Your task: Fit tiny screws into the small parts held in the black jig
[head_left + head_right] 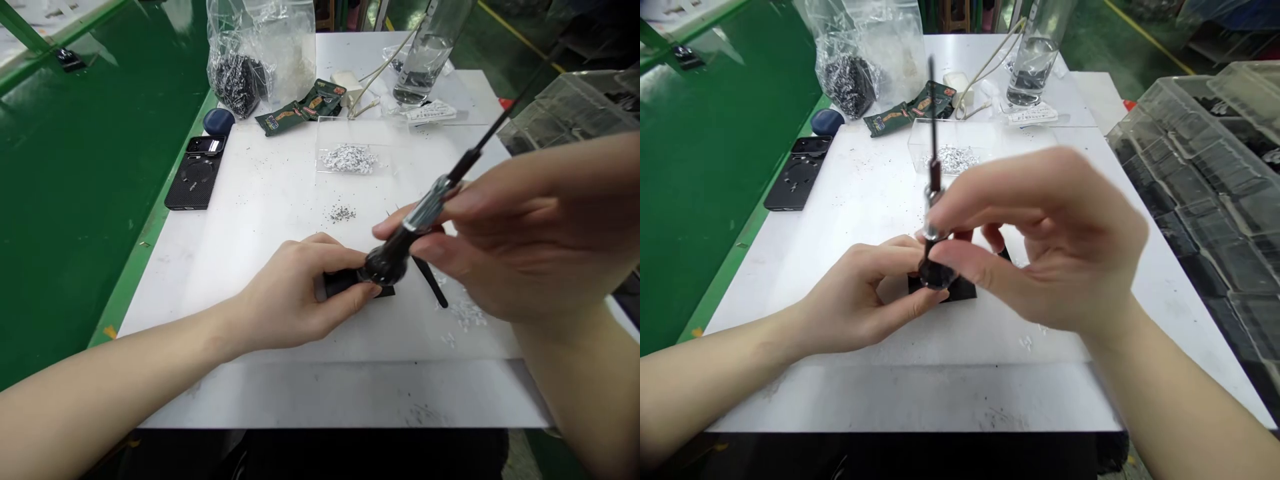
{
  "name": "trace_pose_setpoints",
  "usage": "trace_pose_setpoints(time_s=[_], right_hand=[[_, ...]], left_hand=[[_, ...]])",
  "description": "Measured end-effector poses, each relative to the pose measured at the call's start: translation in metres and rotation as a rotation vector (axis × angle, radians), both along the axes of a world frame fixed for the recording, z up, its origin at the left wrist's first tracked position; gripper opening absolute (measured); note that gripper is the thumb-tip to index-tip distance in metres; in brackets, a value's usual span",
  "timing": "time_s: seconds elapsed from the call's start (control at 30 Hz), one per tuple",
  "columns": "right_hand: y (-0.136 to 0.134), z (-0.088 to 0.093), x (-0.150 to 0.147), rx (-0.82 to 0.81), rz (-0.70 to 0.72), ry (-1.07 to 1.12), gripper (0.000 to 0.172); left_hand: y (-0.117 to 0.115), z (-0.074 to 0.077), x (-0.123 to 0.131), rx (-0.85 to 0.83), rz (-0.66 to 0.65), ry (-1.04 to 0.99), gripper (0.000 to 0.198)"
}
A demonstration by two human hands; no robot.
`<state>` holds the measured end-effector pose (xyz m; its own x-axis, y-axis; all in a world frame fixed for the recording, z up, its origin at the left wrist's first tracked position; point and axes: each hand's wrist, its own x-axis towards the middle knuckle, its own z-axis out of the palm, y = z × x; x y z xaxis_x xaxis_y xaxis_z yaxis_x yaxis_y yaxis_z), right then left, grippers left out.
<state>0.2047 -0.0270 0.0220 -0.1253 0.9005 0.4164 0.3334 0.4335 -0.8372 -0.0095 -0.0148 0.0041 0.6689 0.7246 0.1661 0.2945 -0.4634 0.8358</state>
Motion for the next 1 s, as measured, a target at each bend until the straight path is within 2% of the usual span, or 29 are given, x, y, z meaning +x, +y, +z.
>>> trace_pose_setpoints(time_s=[0.07, 0.1, 0.17, 0.23, 0.3, 0.4, 0.53, 0.63, 0.7, 0.77, 0.87, 1.0], right_hand=[[0.005, 0.003, 0.006, 0.1, -0.044, 0.101, 0.032], [0.009, 0.005, 0.011, 0.087, -0.042, 0.097, 0.032], [0.016, 0.008, 0.021, -0.089, 0.075, -0.075, 0.026], [0.022, 0.008, 0.029, -0.274, 0.18, -0.313, 0.02], [0.026, 0.006, 0.032, -0.375, 0.215, -0.451, 0.016], [0.026, 0.002, 0.03, -0.431, 0.222, -0.556, 0.015], [0.025, 0.003, 0.025, -0.404, 0.228, -0.587, 0.011], [0.029, 0.005, 0.028, -0.322, 0.102, -0.523, 0.017], [0.034, 0.004, 0.034, -0.25, -0.072, -0.439, 0.026], [0.04, 0.001, 0.04, -0.186, -0.253, -0.361, 0.032], [0.048, -0.006, 0.047, -0.119, -0.424, -0.319, 0.033], [0.054, -0.009, 0.051, -0.049, -0.511, -0.347, 0.036]], left_hand=[[-0.001, -0.001, 0.001, -0.021, 0.04, -0.018, 0.024], [-0.002, -0.001, 0.001, -0.034, 0.058, -0.041, 0.03], [-0.004, -0.002, 0.002, -0.044, 0.067, -0.094, 0.03], [-0.005, -0.002, 0.002, -0.032, 0.052, -0.126, 0.018], [-0.005, -0.002, 0.001, -0.016, 0.054, -0.136, 0.008], [-0.005, -0.002, 0.002, -0.005, 0.065, -0.178, 0.007], [-0.005, -0.003, 0.003, 0.076, 0.071, -0.19, 0.008], [-0.007, -0.003, 0.003, 0.246, 0.107, -0.216, 0.012], [-0.008, -0.002, 0.001, 0.42, 0.118, -0.299, 0.02], [-0.009, 0.002, -0.001, 0.527, 0.087, -0.363, 0.028], [-0.006, 0.013, -0.002, 0.486, 0.094, -0.326, 0.027], [0.009, 0.032, 0.002, 0.357, 0.283, -0.165, 0.01]])
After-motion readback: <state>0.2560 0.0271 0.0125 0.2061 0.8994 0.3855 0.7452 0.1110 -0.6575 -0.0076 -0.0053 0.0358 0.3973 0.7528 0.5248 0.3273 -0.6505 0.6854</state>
